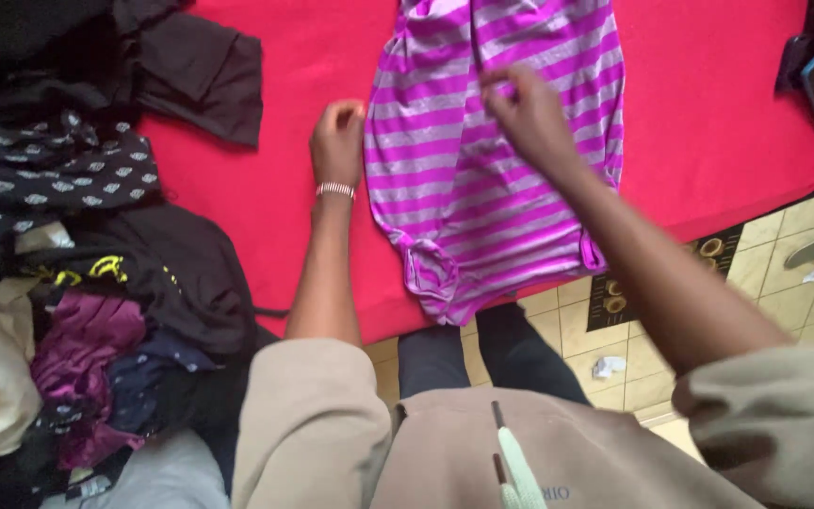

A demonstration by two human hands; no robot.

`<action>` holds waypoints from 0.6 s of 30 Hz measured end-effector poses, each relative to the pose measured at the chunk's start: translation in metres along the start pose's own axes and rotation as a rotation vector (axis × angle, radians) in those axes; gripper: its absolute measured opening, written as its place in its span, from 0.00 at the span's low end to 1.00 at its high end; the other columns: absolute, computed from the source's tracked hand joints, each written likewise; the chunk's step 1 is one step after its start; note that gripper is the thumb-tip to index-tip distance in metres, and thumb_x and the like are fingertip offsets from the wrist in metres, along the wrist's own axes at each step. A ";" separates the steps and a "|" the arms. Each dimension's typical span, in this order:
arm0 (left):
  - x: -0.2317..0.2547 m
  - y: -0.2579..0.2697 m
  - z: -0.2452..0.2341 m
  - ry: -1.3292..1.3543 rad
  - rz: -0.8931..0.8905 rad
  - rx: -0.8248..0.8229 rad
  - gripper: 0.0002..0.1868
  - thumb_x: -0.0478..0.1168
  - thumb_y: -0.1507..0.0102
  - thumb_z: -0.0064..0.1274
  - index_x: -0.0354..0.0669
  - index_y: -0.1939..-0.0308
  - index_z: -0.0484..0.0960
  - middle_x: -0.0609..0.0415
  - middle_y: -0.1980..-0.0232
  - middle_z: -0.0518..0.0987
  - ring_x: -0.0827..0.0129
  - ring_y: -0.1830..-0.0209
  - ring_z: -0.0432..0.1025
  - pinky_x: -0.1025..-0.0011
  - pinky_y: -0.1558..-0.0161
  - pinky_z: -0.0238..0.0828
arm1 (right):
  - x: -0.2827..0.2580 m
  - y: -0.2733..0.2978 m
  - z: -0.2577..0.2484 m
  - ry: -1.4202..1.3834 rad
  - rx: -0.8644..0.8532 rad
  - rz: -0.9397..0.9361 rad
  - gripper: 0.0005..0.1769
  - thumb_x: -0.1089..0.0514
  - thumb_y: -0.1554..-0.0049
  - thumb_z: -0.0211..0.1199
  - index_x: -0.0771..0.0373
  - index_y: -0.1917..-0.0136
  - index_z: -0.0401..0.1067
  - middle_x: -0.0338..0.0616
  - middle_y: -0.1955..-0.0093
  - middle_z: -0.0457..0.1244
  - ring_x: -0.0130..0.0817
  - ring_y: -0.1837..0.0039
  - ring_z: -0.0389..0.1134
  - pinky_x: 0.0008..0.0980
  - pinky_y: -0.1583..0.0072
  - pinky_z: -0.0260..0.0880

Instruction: Folding various items of laundry on a bed.

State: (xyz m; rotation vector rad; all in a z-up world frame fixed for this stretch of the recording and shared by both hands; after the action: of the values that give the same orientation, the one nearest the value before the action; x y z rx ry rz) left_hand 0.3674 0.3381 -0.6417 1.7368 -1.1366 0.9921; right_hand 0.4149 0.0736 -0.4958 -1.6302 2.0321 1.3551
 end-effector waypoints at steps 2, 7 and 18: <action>0.044 -0.038 0.011 -0.021 0.044 -0.096 0.08 0.42 0.32 0.55 0.43 0.54 0.83 0.50 0.59 0.86 0.64 0.62 0.81 0.65 0.60 0.77 | 0.005 -0.048 -0.016 0.102 0.019 -0.126 0.13 0.57 0.36 0.58 0.65 0.41 0.73 0.49 0.49 0.70 0.36 0.51 0.73 0.37 0.48 0.76; 0.101 -0.119 0.052 -0.181 0.007 -0.403 0.12 0.45 0.32 0.50 0.53 0.45 0.80 0.46 0.64 0.84 0.57 0.62 0.82 0.58 0.57 0.75 | 0.049 -0.124 -0.041 0.539 0.100 0.017 0.17 0.53 0.40 0.59 0.64 0.43 0.77 0.60 0.50 0.70 0.53 0.48 0.72 0.51 0.43 0.70; 0.102 -0.179 0.033 -1.288 0.326 -1.066 0.17 0.45 0.37 0.56 0.43 0.46 0.82 0.37 0.49 0.82 0.44 0.50 0.78 0.48 0.51 0.75 | 0.085 -0.132 -0.037 0.493 0.182 -0.160 0.18 0.52 0.45 0.62 0.72 0.52 0.69 0.65 0.57 0.66 0.64 0.50 0.68 0.60 0.46 0.66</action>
State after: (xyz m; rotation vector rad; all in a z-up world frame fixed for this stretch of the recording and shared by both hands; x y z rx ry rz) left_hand 0.5706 0.3237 -0.5973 1.1282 -2.1820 -0.7681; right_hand 0.5101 -0.0067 -0.5991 -2.1396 2.1299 0.7377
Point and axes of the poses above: each hand's wrist, its own y-axis away from the middle knuckle, its own z-axis out of the palm, x = y × z, the point moved 2 cm from there along -y, towards the middle knuckle
